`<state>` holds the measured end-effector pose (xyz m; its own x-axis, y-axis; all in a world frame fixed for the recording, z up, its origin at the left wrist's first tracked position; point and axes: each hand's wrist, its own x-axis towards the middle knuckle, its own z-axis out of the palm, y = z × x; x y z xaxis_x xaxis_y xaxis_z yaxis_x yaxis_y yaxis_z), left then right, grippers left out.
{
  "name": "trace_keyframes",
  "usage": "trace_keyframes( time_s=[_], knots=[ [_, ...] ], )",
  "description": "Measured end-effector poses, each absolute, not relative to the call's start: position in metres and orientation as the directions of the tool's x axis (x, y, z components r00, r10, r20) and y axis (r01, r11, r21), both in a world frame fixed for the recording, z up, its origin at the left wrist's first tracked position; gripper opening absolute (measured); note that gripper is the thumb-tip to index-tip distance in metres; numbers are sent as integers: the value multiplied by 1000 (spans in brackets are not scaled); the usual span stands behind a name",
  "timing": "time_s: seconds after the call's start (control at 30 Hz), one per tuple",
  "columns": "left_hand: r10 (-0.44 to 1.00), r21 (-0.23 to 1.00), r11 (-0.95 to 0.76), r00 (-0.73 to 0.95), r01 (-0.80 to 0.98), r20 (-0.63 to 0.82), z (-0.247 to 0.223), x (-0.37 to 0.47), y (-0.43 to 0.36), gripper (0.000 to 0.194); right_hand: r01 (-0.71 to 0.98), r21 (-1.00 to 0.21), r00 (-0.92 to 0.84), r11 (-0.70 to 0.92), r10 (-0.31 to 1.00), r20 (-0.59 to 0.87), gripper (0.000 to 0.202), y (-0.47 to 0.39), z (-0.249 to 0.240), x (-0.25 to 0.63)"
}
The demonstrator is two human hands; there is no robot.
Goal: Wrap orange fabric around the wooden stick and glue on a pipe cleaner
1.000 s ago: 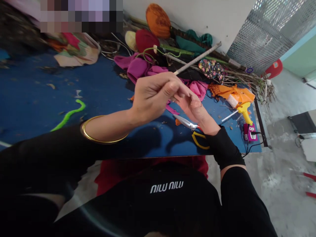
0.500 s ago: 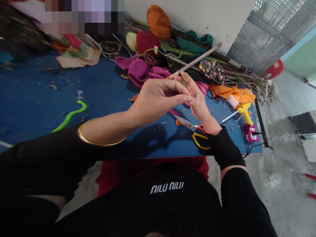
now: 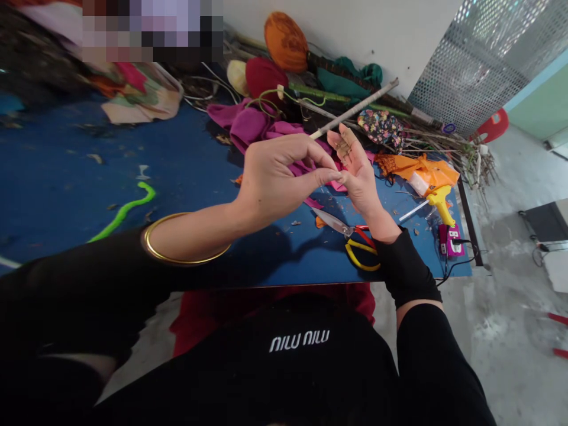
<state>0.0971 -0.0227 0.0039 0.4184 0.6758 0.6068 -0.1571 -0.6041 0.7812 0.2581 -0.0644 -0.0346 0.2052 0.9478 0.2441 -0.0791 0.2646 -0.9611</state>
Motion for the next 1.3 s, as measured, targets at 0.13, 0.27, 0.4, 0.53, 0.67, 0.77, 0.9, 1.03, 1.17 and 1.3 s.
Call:
trace_keyframes(
  time_s=[0.13,0.27,0.4,0.53,0.67,0.77,0.9,1.03,1.17,1.3],
  knots=[
    [658,759,-630,407,-161,633,1,99,-21,16,-90,-962,223,256,947,231,95,-65,-33,257],
    [659,803,-570,486,-175,574,1,99,-21,14,-130,-961,250,243,946,205,83,-63,-29,258],
    [658,826,-541,532,-159,533,3,99,-22,12,-254,-959,155,121,984,83,80,-64,-22,259],
    [655,850,-499,570,-167,496,4,99,-24,13,-160,-981,238,108,969,68,83,-66,-16,257],
    [652,887,-412,612,-208,446,8,95,-30,17,-50,-985,308,163,941,141,93,-64,-18,259],
    [673,892,-369,587,-261,450,11,93,-32,24,9,-963,287,268,922,259,108,-61,-25,265],
    [744,873,-324,473,-364,473,12,96,-28,36,69,-898,195,434,877,439,128,-55,-37,275],
    [739,835,-346,424,-428,523,7,102,-20,47,129,-884,131,449,876,464,140,-46,-51,282],
    [721,840,-437,434,-320,540,0,105,-15,37,126,-860,129,495,851,509,139,-40,-61,287],
    [621,745,-558,412,-365,667,-4,105,-17,12,70,-861,128,503,852,508,132,-41,-65,288]
  ],
)
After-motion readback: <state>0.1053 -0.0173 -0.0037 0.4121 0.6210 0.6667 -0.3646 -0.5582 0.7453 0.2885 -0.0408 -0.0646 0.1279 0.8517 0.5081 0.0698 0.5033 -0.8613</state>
